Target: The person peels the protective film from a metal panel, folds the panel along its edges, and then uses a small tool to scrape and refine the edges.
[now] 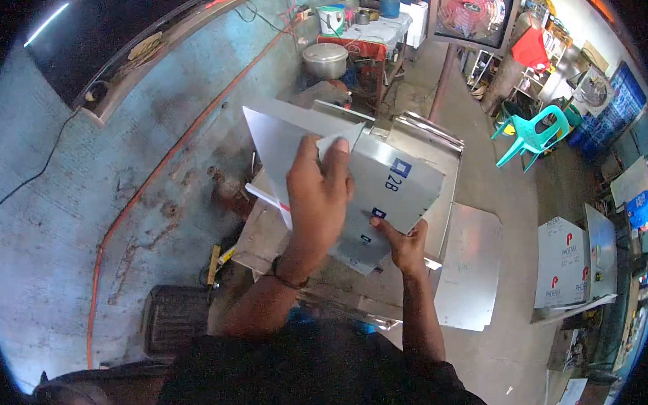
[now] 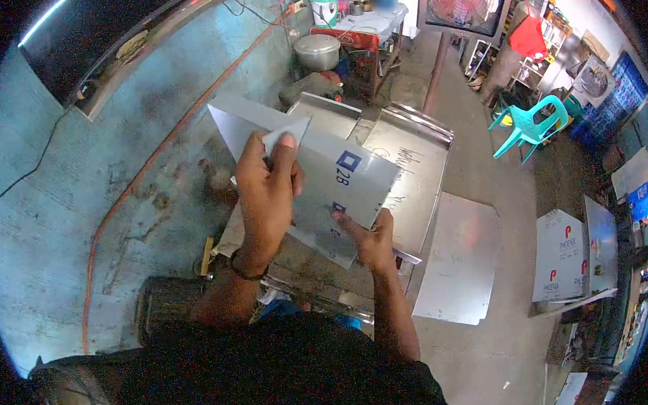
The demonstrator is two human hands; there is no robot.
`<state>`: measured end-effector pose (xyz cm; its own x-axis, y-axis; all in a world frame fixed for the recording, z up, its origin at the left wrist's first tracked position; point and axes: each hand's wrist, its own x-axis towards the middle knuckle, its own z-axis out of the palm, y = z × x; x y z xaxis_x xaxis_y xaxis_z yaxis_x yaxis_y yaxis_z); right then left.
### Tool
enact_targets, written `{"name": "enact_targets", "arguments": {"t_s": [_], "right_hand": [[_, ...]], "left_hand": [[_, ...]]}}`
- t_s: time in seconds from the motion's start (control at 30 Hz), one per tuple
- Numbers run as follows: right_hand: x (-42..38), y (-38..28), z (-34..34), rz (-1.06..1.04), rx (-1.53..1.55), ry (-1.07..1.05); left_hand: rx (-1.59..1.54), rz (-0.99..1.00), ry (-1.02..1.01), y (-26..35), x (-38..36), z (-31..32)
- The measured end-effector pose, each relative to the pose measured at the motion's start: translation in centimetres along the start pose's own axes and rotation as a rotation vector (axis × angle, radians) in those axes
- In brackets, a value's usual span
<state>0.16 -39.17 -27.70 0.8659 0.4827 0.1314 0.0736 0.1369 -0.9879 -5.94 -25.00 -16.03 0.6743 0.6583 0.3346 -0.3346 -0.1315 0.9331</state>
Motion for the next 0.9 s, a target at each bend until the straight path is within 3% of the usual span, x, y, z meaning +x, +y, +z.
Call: {"name": "enact_targets", "arguments": {"t_s": [0.03, 0.07, 0.13, 0.2, 0.3, 0.43, 0.57, 0.63, 0.7, 0.73, 0.8, 0.9], "right_hand": [[0.0, -0.2, 0.1, 0.012, 0.018, -0.020], [0.0, 0.0, 0.1, 0.010, 0.018, -0.014], [0.0, 0.7, 0.1, -0.119, 0.131, 0.020], [0.0, 0.5, 0.0, -0.080, 0.055, 0.009], [0.0, 0.2, 0.1, -0.044, 0.019, 0.011], [0.4, 1.3, -0.6, -0.120, 0.084, -0.052], [0.2, 0.7, 0.0, -0.003, 0.003, 0.000], [0.4, 2.0, -0.2, -0.141, 0.083, -0.026], [0.4, 2.4, -0.4, -0.125, 0.095, -0.029], [0.5, 1.8, -0.2, -0.114, 0.110, -0.032], [0.2, 0.8, -0.2, -0.021, 0.032, -0.016], [0.5, 2.1, -0.4, -0.083, 0.000, -0.057]], "left_hand": [[0.252, 0.014, -0.013, 0.2, -0.8, 0.5], [0.251, 0.015, -0.019, -0.7, -1.8, 1.2], [0.260, 0.227, -0.129, -2.1, -3.0, 2.4], [0.312, 0.122, -0.130, -1.5, -2.1, 1.4], [0.139, 0.007, 0.031, -0.5, -1.8, 1.6], [0.322, 0.197, -0.145, -2.4, -3.5, 3.0], [0.144, 0.017, 0.040, 0.6, -2.0, 1.8], [0.250, 0.114, -0.049, -1.6, -4.0, 3.2], [0.392, 0.216, -0.130, -2.4, -4.5, 3.5], [0.391, 0.214, -0.125, -1.7, -3.8, 3.0], [0.099, 0.022, 0.006, 0.2, -2.2, 2.4], [0.212, 0.092, -0.070, -1.7, -4.2, 3.8]]}}
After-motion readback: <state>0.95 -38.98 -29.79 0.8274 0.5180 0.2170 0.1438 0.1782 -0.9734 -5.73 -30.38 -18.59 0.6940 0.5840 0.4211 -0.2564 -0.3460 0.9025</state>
